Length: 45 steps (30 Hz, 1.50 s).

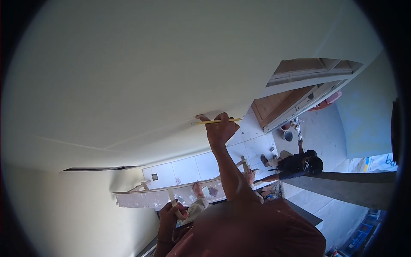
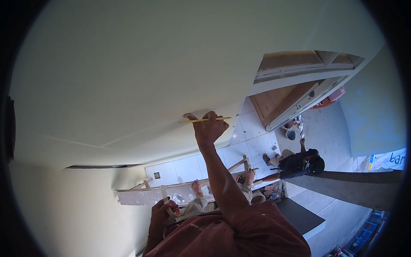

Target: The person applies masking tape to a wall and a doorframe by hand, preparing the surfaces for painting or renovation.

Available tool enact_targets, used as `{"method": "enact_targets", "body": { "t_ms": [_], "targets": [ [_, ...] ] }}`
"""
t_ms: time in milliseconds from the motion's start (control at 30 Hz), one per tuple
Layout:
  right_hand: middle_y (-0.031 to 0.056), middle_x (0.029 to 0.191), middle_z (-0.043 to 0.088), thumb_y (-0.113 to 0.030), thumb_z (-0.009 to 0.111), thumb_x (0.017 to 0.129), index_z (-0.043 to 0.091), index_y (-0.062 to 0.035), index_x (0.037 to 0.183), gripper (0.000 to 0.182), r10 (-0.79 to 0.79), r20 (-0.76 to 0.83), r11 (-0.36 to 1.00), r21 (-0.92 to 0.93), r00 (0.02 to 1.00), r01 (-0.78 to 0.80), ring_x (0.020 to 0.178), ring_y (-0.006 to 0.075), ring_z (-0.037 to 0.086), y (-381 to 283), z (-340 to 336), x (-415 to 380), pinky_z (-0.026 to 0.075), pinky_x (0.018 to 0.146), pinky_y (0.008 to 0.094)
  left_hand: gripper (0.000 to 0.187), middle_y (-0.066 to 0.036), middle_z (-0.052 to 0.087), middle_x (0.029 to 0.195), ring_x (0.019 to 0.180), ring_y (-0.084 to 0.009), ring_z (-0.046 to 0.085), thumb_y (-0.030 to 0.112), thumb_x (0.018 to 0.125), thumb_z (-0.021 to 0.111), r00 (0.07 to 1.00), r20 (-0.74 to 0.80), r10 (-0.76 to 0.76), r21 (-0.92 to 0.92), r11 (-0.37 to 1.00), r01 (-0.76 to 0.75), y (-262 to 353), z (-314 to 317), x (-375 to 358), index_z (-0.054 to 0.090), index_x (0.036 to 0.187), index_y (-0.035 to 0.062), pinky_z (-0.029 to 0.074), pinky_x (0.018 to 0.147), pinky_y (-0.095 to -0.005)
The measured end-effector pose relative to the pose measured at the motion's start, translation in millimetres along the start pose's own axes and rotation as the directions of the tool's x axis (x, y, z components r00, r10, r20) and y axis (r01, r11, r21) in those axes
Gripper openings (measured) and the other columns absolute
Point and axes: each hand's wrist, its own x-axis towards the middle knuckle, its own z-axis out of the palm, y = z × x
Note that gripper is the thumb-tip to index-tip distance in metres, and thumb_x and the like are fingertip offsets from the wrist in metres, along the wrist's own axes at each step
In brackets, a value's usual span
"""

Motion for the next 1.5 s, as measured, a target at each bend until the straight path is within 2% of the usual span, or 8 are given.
{"method": "enact_targets", "body": {
  "t_ms": [200, 633, 733, 833, 867, 1000, 1167, 1500],
  "targets": [
    [0.0003, 0.056, 0.055, -0.06, 0.096, 0.055, 0.058, -0.0103, 0.068, 0.064, 0.125, 0.049, 0.99, -0.078, 0.991, -0.121, 0.057, 0.0249, 0.055, 26, -19, 29, 0.035, 0.075, 0.042, 0.046, -0.022, 0.069, 0.105, 0.091, -0.0304, 0.073, 0.005, 0.097, 0.058, 0.994, 0.105, -0.021, 0.05, 0.999, 0.016, -6, 4, 9, 0.049, 0.138, -0.0163, 0.062, 0.082, -0.0409],
    [0.0077, 0.06, 0.064, -0.053, 0.097, 0.058, 0.06, -0.0086, 0.069, 0.059, 0.268, -0.076, 0.959, -0.074, 0.96, -0.273, 0.057, 0.0286, 0.062, 85, -66, 98, 0.047, 0.067, 0.0448, 0.045, -0.024, 0.07, 0.105, 0.096, -0.0354, 0.074, 0.002, 0.096, 0.059, 0.992, 0.111, -0.059, 0.024, 0.998, 0.056, -17, 2, 20, 0.049, 0.137, -0.0144, 0.064, 0.086, -0.0432],
    [0.0124, 0.067, 0.068, -0.029, 0.084, 0.086, 0.064, -0.0034, 0.076, 0.034, 0.312, -0.311, 0.943, -0.012, 0.898, -0.332, 0.06, 0.0289, 0.067, 106, -78, 99, 0.053, 0.065, 0.042, 0.045, -0.023, 0.069, 0.104, 0.093, -0.0342, 0.074, 0.001, 0.096, 0.057, 0.992, 0.102, -0.07, -0.004, 0.997, 0.071, -20, -1, 17, 0.047, 0.137, -0.0155, 0.064, 0.083, -0.0426],
    [0.0127, 0.073, 0.071, -0.018, 0.069, 0.099, 0.065, -0.0024, 0.086, 0.021, 0.21, -0.37, 0.971, 0.185, 0.905, -0.15, 0.067, 0.0314, 0.07, 100, -70, 60, 0.053, 0.066, 0.0452, 0.045, -0.023, 0.068, 0.102, 0.089, -0.0331, 0.073, 0.0, 0.097, 0.055, 0.994, 0.096, -0.055, -0.041, 0.997, 0.059, -25, 0, 19, 0.046, 0.138, -0.0164, 0.063, 0.081, -0.0419],
    [0.0153, 0.091, 0.075, -0.015, 0.061, 0.103, 0.067, -0.0029, 0.103, 0.013, -0.054, -0.37, 0.99, 0.103, 0.927, 0.098, 0.087, 0.0346, 0.072, 101, -61, 41, 0.053, 0.077, 0.0485, 0.044, -0.023, 0.068, 0.103, 0.092, -0.034, 0.073, 0.001, 0.097, 0.056, 0.994, 0.094, -0.049, -0.051, 0.997, 0.054, -26, -2, 19, 0.048, 0.137, -0.016, 0.064, 0.083, -0.0419],
    [0.0325, 0.158, 0.037, -0.011, 0.057, 0.103, 0.026, 0.0074, 0.157, 0.065, -0.165, 0.006, 0.967, 0.2, 0.986, 0.16, 0.143, 0.0479, 0.041, 57, -41, 3, 0.036, 0.116, 0.0512, 0.043, -0.022, 0.069, 0.104, 0.094, -0.0344, 0.074, 0.002, 0.097, 0.057, 0.994, 0.092, -0.052, -0.076, 0.995, 0.059, -28, -9, 20, 0.05, 0.136, -0.0155, 0.064, 0.085, -0.0416],
    [0.0312, 0.167, 0.017, -0.022, 0.051, 0.108, 0.002, 0.0061, 0.161, 0.077, -0.105, -0.072, 0.925, 0.36, 0.992, 0.124, 0.157, 0.0418, 0.018, 47, -4, 19, 0.021, 0.127, 0.0467, 0.042, -0.022, 0.068, 0.105, 0.094, -0.0332, 0.074, 0.001, 0.098, 0.056, 0.998, 0.057, -0.011, -0.115, 0.993, 0.018, -23, -25, 14, 0.05, 0.136, -0.0157, 0.064, 0.084, -0.0409],
    [0.0336, 0.167, 0.008, -0.046, 0.042, 0.11, -0.005, 0.0061, 0.161, 0.087, 0.023, -0.05, 0.924, 0.382, 0.999, -0.002, 0.157, 0.0443, 0.013, 2, 37, -15, 0.017, 0.129, 0.0481, 0.034, -0.018, 0.068, 0.104, 0.091, -0.0276, 0.072, 0.001, 0.097, 0.058, 0.99, -0.139, 0.026, -0.314, 0.947, -0.069, -52, -109, -3, 0.055, 0.128, -0.0124, 0.063, 0.086, -0.0402]
  ]
}}
